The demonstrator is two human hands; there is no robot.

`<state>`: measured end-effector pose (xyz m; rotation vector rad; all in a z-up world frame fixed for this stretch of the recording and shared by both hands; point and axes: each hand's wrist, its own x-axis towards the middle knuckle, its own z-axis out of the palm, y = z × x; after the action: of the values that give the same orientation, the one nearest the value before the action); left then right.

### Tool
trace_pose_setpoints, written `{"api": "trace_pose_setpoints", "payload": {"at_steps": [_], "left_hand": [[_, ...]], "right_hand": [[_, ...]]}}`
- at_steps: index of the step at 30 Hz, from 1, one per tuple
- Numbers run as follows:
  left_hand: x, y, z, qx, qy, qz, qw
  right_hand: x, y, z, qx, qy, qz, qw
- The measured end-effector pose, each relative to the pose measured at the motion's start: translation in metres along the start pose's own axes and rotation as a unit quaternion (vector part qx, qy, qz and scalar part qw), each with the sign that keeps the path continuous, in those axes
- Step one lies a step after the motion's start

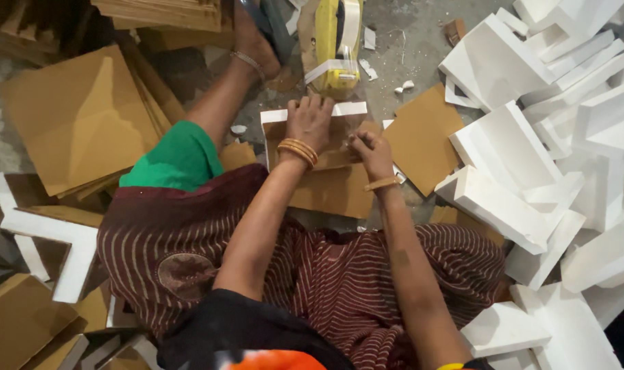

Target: The person sits on the floor and repeatedly assembles small cardboard boxes by folding flaps and securing them with a handheld tape dispenser. The person handles flat cardboard pieces and white foam inserts, placing them into the boxes and taping them shut.

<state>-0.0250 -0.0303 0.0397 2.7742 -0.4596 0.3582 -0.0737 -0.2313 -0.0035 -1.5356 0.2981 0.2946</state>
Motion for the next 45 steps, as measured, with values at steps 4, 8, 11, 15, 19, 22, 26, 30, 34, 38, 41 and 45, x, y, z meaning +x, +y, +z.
{"api": "trace_pose_setpoints", "payload": {"at_steps": [4,8,11,15,19,22,26,30,34,38,41,45], "left_hand": [[-0.003,-0.003,0.001,-0.043,0.009,0.021,0.999],[-0.009,-0.007,-0.002,-0.061,0.039,0.069,0.995],[-0.007,-0.008,-0.007,-0.062,0.042,0.069,0.995],[-0.007,-0.006,-0.011,-0.067,0.060,0.068,0.994],[-0.010,-0.005,-0.010,-0.064,0.031,0.058,0.996],[-0.009,-0.004,-0.009,-0.061,0.041,0.051,0.996],[-0.010,-0.007,-0.010,-0.053,0.040,0.059,0.996],[-0.019,-0.002,-0.006,-0.063,0.064,0.095,0.991],[-0.032,0.003,0.002,-0.070,0.063,0.128,0.987],[-0.036,0.014,0.015,-0.036,0.084,0.143,0.985],[-0.040,0.016,0.023,-0.033,0.078,0.124,0.989],[-0.038,0.015,0.029,-0.017,0.079,0.118,0.990]], "right_hand": [[0.040,0.042,-0.018,-0.005,0.031,-0.016,0.999],[0.055,0.073,-0.035,-0.259,0.116,-0.106,0.953],[0.058,0.061,-0.040,-0.382,0.114,-0.113,0.910],[0.050,0.009,-0.033,-0.323,0.125,-0.250,0.904],[0.056,-0.047,-0.017,-0.114,0.013,-0.197,0.974],[0.073,-0.062,-0.008,-0.135,-0.087,-0.144,0.976],[0.106,-0.058,-0.006,-0.180,-0.114,-0.026,0.977],[0.108,-0.042,-0.028,-0.180,-0.153,0.050,0.970],[0.092,-0.030,-0.049,-0.129,-0.198,0.149,0.960],[0.087,-0.022,-0.063,-0.231,-0.191,0.202,0.933],[0.084,-0.019,-0.063,-0.433,-0.124,0.128,0.884],[0.053,-0.027,-0.055,-0.239,0.030,-0.007,0.971]]}}
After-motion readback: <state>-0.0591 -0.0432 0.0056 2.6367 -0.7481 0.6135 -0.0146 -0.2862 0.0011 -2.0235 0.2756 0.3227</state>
